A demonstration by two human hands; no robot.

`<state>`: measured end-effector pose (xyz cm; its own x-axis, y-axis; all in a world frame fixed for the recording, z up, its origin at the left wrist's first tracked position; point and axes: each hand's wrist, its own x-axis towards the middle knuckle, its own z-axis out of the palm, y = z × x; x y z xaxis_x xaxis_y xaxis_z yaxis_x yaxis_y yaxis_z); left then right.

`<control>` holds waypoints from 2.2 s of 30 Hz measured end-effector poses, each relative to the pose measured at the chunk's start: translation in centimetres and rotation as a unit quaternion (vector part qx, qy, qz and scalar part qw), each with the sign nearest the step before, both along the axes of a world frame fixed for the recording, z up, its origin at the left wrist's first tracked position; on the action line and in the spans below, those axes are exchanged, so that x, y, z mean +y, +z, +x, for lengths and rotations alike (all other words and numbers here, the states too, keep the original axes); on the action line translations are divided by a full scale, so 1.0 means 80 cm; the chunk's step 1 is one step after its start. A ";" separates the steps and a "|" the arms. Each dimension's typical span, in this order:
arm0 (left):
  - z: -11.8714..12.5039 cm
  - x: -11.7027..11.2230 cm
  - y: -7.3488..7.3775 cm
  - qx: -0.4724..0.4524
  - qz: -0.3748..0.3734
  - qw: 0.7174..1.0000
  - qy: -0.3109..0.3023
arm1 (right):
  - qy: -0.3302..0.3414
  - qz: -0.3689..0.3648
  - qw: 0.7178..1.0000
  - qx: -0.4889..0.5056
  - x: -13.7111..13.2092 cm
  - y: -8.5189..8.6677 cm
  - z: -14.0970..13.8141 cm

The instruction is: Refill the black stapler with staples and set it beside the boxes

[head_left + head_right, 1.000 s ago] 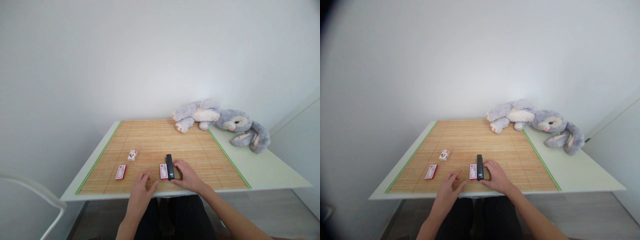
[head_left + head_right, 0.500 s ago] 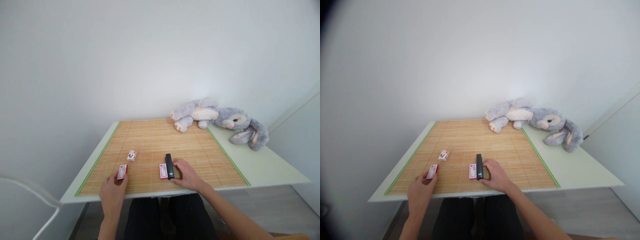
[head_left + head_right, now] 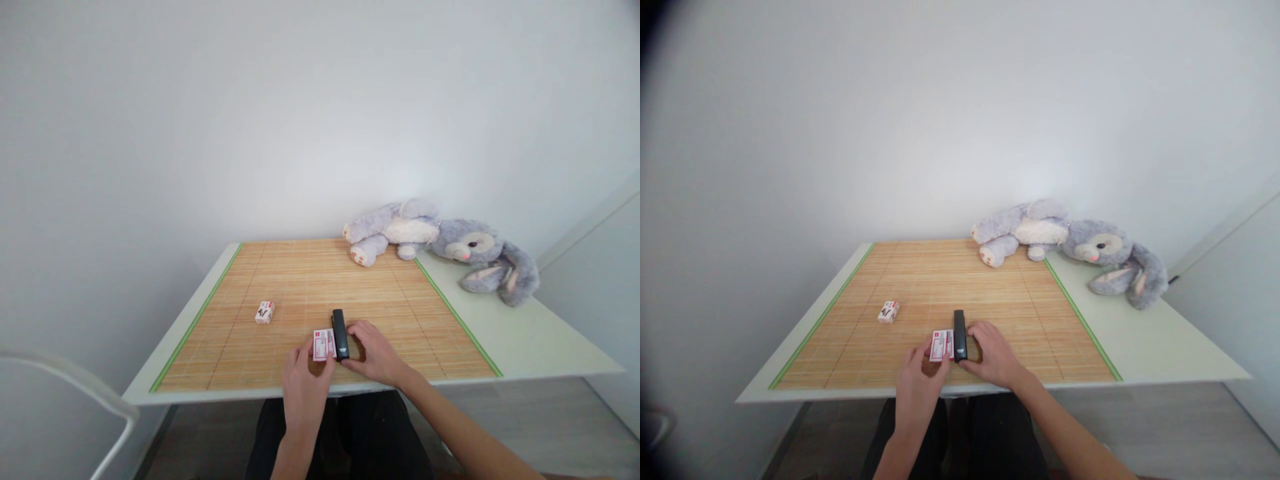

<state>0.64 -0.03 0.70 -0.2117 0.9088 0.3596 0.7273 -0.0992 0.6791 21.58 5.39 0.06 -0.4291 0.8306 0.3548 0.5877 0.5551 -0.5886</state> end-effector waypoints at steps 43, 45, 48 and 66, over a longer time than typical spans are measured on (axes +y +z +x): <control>0.013 0.007 0.005 -0.077 -0.100 0.989 -0.071 | 0.004 -0.006 1.000 -0.005 0.001 0.003 0.001; 0.009 0.006 0.004 -0.085 -0.095 0.989 -0.072 | 0.002 -0.001 1.000 -0.004 0.001 0.002 0.001; -0.012 0.015 0.002 -0.086 -0.074 0.993 -0.043 | 0.000 0.000 1.000 -0.007 0.001 0.000 0.000; -0.151 0.144 0.002 -0.050 -0.063 0.993 0.091 | -0.033 -0.005 0.999 -0.009 0.001 0.001 -0.003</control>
<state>-11.40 11.47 0.89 -0.4057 0.8883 0.2153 0.6540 0.1175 0.7473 21.36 5.47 0.10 -0.3794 0.8609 0.3389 0.6342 0.5087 -0.5823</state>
